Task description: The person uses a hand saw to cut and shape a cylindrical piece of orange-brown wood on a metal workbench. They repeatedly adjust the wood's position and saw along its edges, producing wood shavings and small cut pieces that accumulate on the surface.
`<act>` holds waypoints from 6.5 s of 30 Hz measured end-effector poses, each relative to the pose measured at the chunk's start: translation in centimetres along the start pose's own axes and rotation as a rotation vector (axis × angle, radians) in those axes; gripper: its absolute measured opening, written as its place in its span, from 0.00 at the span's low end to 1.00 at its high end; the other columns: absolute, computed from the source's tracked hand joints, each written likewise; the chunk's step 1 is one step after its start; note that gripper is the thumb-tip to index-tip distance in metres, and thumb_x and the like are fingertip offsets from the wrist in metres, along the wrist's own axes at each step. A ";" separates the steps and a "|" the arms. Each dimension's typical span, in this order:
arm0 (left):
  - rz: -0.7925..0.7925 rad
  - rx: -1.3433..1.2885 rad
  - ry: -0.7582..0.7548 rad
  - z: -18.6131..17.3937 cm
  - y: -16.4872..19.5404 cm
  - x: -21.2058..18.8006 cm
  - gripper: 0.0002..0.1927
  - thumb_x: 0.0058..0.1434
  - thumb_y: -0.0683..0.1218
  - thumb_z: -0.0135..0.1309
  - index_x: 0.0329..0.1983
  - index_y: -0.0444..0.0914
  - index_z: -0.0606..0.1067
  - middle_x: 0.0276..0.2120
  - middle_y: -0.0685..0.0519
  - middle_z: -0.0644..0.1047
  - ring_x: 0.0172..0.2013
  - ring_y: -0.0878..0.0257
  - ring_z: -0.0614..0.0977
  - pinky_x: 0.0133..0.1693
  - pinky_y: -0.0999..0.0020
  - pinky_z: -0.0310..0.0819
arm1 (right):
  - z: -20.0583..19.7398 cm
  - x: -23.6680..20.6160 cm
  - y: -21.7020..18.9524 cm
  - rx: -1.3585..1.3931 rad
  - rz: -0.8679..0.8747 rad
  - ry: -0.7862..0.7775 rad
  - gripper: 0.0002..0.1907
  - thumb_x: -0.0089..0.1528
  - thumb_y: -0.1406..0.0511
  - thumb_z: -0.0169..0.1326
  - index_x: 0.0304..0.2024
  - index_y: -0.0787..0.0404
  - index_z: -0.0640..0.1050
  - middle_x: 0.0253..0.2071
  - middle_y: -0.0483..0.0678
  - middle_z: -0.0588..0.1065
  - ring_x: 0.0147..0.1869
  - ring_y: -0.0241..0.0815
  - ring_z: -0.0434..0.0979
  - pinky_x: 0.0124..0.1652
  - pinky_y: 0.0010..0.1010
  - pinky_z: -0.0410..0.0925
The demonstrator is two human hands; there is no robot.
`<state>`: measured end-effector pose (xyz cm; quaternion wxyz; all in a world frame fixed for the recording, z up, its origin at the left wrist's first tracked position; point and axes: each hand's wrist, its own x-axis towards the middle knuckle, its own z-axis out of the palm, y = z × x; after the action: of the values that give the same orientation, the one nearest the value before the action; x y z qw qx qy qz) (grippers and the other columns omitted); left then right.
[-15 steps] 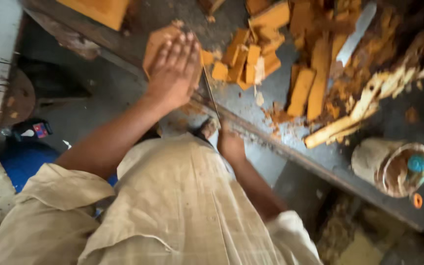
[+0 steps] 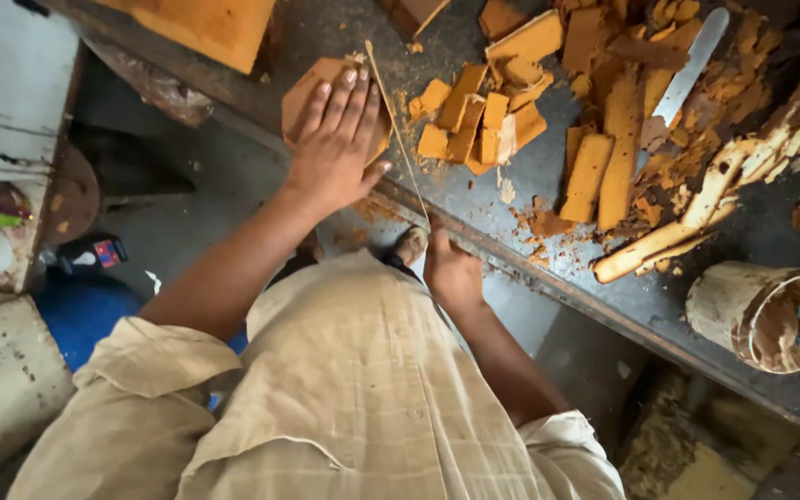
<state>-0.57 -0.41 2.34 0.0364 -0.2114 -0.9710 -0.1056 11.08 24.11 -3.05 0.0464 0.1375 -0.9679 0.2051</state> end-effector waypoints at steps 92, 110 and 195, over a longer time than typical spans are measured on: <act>-0.377 0.039 0.146 3.8 -0.8 3.6 0.34 0.70 0.61 0.49 0.67 0.30 0.66 0.54 0.41 0.71 0.50 0.45 0.71 0.49 0.46 0.62 | -0.8 0.9 -0.7 0.033 0.047 -0.003 0.25 0.63 0.64 0.51 0.64 0.57 0.70 0.31 0.60 0.79 0.29 0.61 0.80 0.30 0.52 0.73; -0.425 0.038 0.045 3.4 -0.7 4.1 0.36 0.73 0.60 0.44 0.71 0.27 0.60 0.54 0.41 0.70 0.52 0.44 0.70 0.51 0.46 0.61 | -0.9 3.0 -0.8 0.012 0.167 -0.293 0.23 0.66 0.68 0.49 0.65 0.54 0.69 0.30 0.61 0.79 0.29 0.62 0.80 0.30 0.55 0.72; -0.251 0.113 0.008 1.2 4.8 0.7 0.49 0.60 0.60 0.60 0.77 0.30 0.58 0.74 0.32 0.54 0.73 0.34 0.53 0.69 0.36 0.42 | 0.4 -6.2 7.5 0.115 0.216 -0.306 0.19 0.67 0.63 0.47 0.61 0.55 0.68 0.25 0.61 0.78 0.27 0.65 0.79 0.29 0.58 0.71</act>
<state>0.75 4.37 2.18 0.0388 -0.0853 -0.9941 -0.0552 14.90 32.10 -7.26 -0.1317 0.0648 -0.9594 0.2408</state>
